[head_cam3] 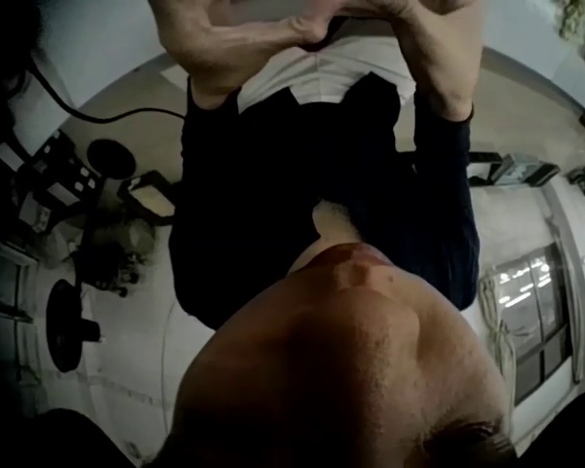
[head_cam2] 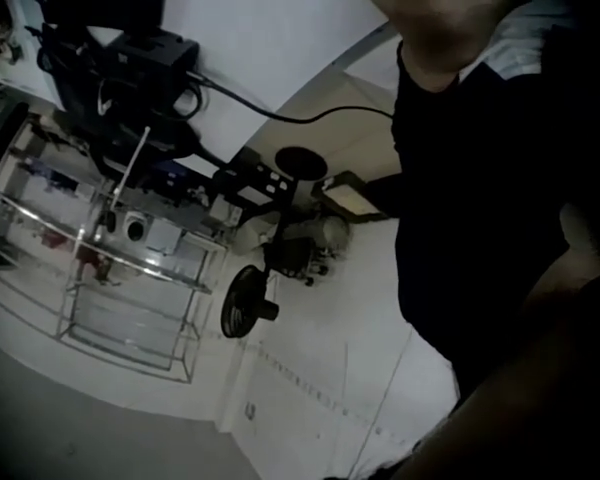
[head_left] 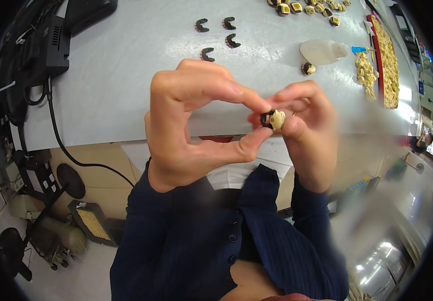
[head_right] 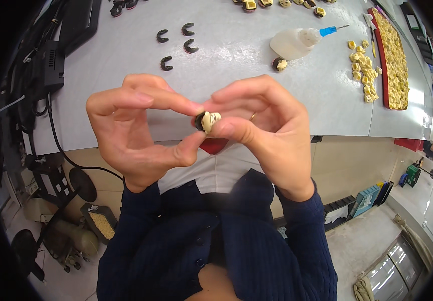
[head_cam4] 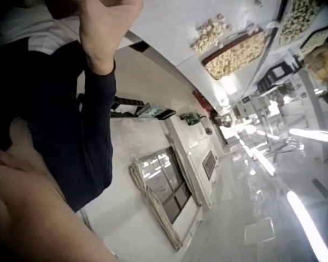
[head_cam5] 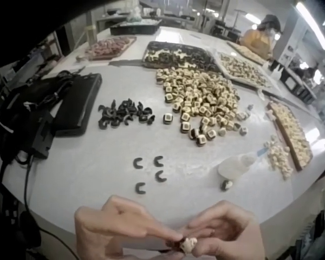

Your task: Assembling small black plastic C-shaped components onto gold-colored bases using glue.

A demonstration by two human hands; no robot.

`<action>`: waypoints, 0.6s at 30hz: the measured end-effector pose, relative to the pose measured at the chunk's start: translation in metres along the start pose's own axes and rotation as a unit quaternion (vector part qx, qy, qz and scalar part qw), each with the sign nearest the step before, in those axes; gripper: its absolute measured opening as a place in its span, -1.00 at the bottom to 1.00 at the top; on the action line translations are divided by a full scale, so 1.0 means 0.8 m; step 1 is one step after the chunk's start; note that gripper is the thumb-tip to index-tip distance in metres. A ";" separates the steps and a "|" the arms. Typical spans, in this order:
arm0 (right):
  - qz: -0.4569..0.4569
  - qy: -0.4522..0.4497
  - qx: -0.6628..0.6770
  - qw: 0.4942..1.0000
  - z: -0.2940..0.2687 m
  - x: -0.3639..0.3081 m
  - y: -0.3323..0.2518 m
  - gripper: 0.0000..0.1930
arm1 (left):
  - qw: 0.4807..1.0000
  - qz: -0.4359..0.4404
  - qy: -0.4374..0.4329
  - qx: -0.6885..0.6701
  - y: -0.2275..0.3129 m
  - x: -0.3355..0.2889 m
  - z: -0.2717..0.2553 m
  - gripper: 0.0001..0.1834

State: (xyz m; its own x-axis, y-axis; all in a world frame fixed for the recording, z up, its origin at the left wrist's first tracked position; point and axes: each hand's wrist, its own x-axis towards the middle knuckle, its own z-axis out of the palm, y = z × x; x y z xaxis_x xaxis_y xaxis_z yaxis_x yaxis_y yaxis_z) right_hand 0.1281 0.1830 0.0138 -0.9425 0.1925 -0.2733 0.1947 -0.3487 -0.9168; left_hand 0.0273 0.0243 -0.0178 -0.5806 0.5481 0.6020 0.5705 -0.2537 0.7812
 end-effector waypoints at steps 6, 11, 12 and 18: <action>0.045 -0.065 0.174 0.981 -0.008 -0.004 0.004 -0.58 | 0.999 0.023 -0.007 0.023 -0.002 -0.006 0.003 -0.34; -0.072 0.070 0.106 0.989 -0.037 -0.019 0.005 -0.51 | 0.983 -0.005 0.123 0.140 0.000 -0.010 -0.007 -0.62; -0.100 0.109 0.085 0.985 -0.046 -0.021 0.003 -0.55 | 0.963 -0.039 0.171 0.204 0.002 -0.010 -0.012 -0.72; -0.212 0.102 0.057 0.970 -0.117 -0.019 0.001 -0.67 | 0.924 -0.136 0.087 0.347 0.005 0.015 -0.018 -0.70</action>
State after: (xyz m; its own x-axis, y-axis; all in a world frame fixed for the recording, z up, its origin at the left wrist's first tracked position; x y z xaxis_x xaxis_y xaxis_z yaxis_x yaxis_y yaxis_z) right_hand 0.1684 0.2658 -0.0099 -0.8554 0.5147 0.0590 -0.2416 -0.2956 -0.9243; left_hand 0.0143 0.0180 -0.0054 -0.8076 0.3646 0.4635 0.5896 0.4805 0.6493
